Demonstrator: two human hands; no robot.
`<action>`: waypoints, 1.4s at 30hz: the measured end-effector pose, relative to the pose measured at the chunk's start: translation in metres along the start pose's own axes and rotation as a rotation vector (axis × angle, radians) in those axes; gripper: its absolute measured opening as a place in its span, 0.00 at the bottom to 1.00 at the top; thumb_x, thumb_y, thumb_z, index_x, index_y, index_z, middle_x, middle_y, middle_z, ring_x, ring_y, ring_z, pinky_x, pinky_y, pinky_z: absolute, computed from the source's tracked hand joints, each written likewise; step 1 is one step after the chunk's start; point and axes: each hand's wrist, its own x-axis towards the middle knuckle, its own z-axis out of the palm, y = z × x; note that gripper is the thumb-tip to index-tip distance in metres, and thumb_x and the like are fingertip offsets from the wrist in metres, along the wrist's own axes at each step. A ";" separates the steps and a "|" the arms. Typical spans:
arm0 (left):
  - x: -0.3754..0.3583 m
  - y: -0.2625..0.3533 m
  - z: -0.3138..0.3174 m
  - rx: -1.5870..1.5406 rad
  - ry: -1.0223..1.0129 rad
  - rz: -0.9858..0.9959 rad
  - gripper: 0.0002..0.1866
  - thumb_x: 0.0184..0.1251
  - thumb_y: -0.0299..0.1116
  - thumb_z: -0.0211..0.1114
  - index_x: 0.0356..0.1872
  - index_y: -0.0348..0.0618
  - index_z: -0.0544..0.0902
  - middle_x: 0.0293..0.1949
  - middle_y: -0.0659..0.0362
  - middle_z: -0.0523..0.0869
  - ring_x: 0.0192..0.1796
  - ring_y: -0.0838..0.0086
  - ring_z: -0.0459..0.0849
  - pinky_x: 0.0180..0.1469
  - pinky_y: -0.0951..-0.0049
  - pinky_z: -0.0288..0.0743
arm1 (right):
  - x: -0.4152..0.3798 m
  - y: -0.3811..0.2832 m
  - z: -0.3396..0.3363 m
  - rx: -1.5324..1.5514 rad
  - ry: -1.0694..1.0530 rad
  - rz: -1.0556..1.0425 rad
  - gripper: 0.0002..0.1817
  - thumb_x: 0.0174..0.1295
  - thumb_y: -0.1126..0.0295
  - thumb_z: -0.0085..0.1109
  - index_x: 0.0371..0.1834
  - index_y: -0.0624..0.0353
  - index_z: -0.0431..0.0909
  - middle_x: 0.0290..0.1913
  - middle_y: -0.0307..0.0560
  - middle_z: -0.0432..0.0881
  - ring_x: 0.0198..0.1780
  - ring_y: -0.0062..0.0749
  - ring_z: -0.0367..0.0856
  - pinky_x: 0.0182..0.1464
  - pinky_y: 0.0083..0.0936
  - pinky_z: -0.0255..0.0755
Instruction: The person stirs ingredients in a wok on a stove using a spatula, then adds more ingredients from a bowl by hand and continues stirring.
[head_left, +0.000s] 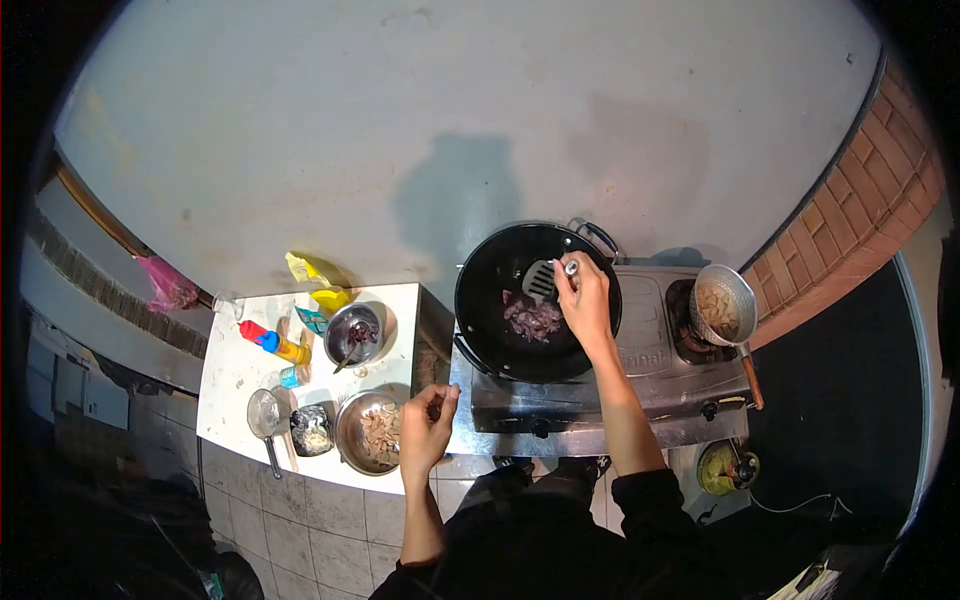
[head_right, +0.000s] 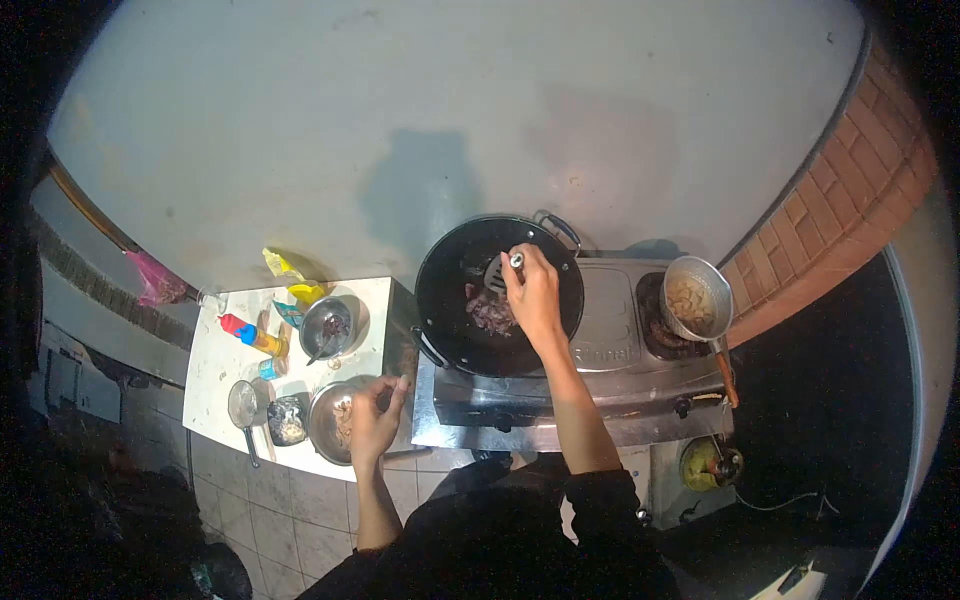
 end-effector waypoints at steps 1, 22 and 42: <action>0.000 -0.001 0.000 -0.001 0.003 0.002 0.14 0.70 0.35 0.67 0.33 0.31 0.84 0.15 0.64 0.73 0.20 0.86 0.65 0.22 0.78 0.57 | 0.000 0.003 -0.002 0.045 0.000 0.041 0.07 0.64 0.76 0.62 0.33 0.69 0.74 0.29 0.53 0.77 0.23 0.37 0.74 0.27 0.31 0.67; 0.010 0.006 0.002 0.025 -0.080 -0.030 0.13 0.71 0.34 0.66 0.33 0.30 0.83 0.15 0.66 0.71 0.20 0.86 0.64 0.22 0.78 0.57 | -0.031 0.009 -0.006 0.098 -0.096 0.010 0.06 0.65 0.76 0.61 0.36 0.68 0.74 0.31 0.53 0.76 0.25 0.37 0.74 0.29 0.30 0.68; 0.011 -0.025 0.019 -0.089 -0.099 0.033 0.15 0.69 0.37 0.68 0.33 0.31 0.84 0.14 0.65 0.71 0.19 0.85 0.64 0.22 0.77 0.56 | -0.037 0.003 -0.002 0.024 -0.058 0.019 0.06 0.64 0.78 0.61 0.36 0.68 0.74 0.32 0.54 0.76 0.26 0.43 0.75 0.30 0.31 0.69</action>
